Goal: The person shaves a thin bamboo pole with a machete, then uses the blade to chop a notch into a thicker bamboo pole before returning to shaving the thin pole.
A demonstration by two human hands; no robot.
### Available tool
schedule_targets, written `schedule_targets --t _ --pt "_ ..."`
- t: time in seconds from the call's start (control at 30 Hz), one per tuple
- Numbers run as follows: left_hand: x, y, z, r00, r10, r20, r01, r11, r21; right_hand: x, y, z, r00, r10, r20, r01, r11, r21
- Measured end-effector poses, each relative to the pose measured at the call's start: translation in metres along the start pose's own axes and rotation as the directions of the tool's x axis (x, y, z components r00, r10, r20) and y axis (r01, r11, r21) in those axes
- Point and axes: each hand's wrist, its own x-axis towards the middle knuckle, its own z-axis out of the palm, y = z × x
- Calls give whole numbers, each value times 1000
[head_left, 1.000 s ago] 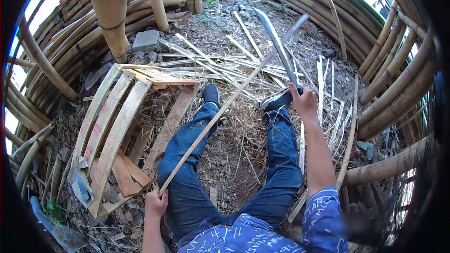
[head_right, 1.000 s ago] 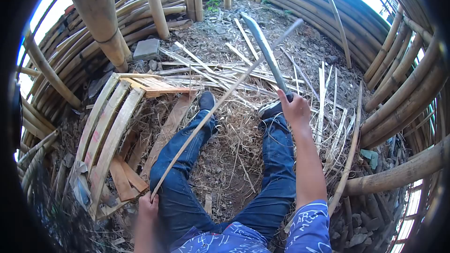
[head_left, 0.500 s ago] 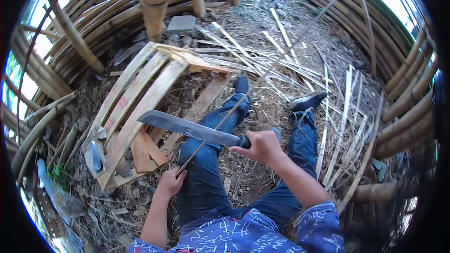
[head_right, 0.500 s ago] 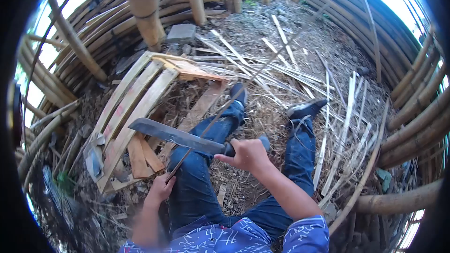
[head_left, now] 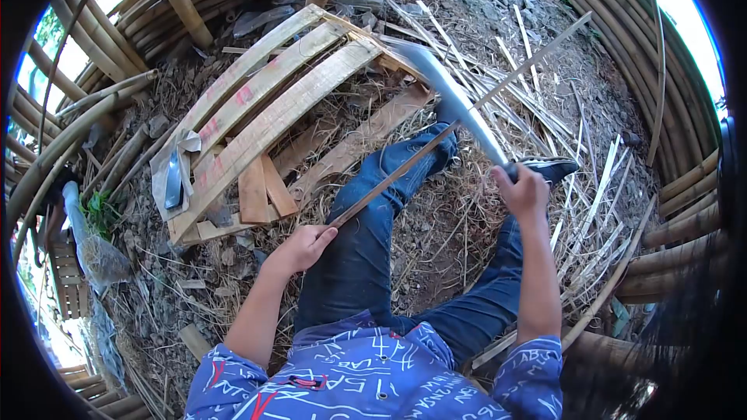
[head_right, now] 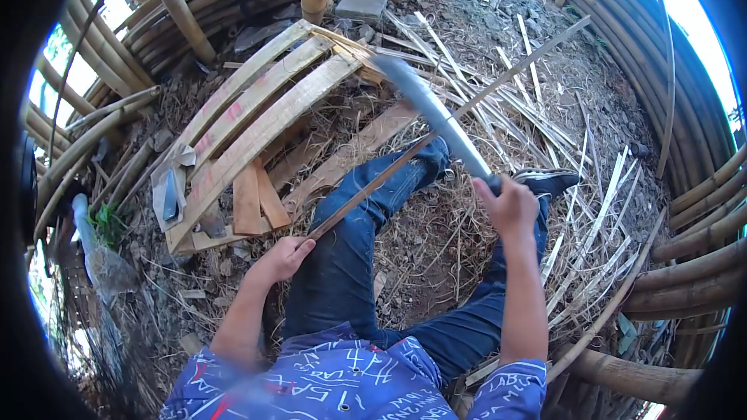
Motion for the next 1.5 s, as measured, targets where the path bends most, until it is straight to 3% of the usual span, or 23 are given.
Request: schedule_targets --t 0.13,0.23,0.27,0.3,0.37,0.43,0.47,0.5,0.53,0.57,0.7,0.77,0.83,0.9,0.97,1.03,1.17,1.23,1.3,1.37,1.43,1.5 --pt "6 22 -13 985 -109 133 98 992 84 -2 4 -7 993 100 58 -95 991 -89" --pt "6 26 -14 962 -201 182 179 975 132 -22 -21 6 984 142 105 -157 976 150" --pt "5 24 -9 962 -203 180 181 975 131 -32 -28 16 989 111 101 -129 972 198" --pt "3 22 -2 989 -105 100 99 993 67 -42 -38 25 992 83 91 -103 963 248" --pt "4 23 3 1000 -1 24 0 1000 18 -67 -71 31 980 5 196 -81 922 380" --pt "5 38 -2 995 -55 83 51 997 57 -87 -105 31 977 -153 151 96 940 327" --pt "6 47 -7 977 -152 148 136 984 114 -91 -114 34 965 -222 137 172 936 308" --pt "8 39 -3 977 -148 154 131 985 116 -93 -120 38 947 -295 130 248 924 292" --pt "7 27 4 995 -46 84 40 996 79 -93 -123 41 938 -332 103 294 917 270" --pt "5 16 8 999 53 9 -53 997 50 -89 -123 42 939 -328 107 289 917 275" --pt "10 28 8 998 0 59 -5 997 80 -60 -90 36 937 -346 41 332 923 195" --pt "4 28 9 988 -119 98 122 992 -29 -42 -67 21 967 -237 92 230 970 73" --pt "3 28 12 992 -81 100 91 991 -101 -21 -43 2 987 2 161 4 999 -34" --pt "1 26 10 987 -117 114 125 990 -63 3 -6 -16 952 263 156 -263 965 -22" --pt "2 36 6 984 -128 122 130 991 -5 21 46 -11 958 277 76 -268 957 -114" --pt "6 41 6 988 -88 128 89 996 -4 20 41 -28 964 252 83 -239 960 -147" --pt "0 44 9 982 -134 134 133 991 13 4 18 -12 949 290 122 -288 957 -34" --pt "-2 45 13 993 -110 53 109 994 19 -7 -3 -7 946 220 238 -287 910 298" --pt "-3 42 12 994 -102 39 102 995 8 -21 -22 6 971 124 203 -194 907 374" --pt "-3 45 10 995 -97 40 97 995 3 -21 -29 6 980 76 183 -132 939 318" --pt "-4 38 10 995 -92 37 91 995 30 -14 -19 -1 991 -83 100 85 996 -16" --pt "-7 33 11 995 -97 -2 97 995 26 5 9 -10 989 -8 150 28 991 -129"
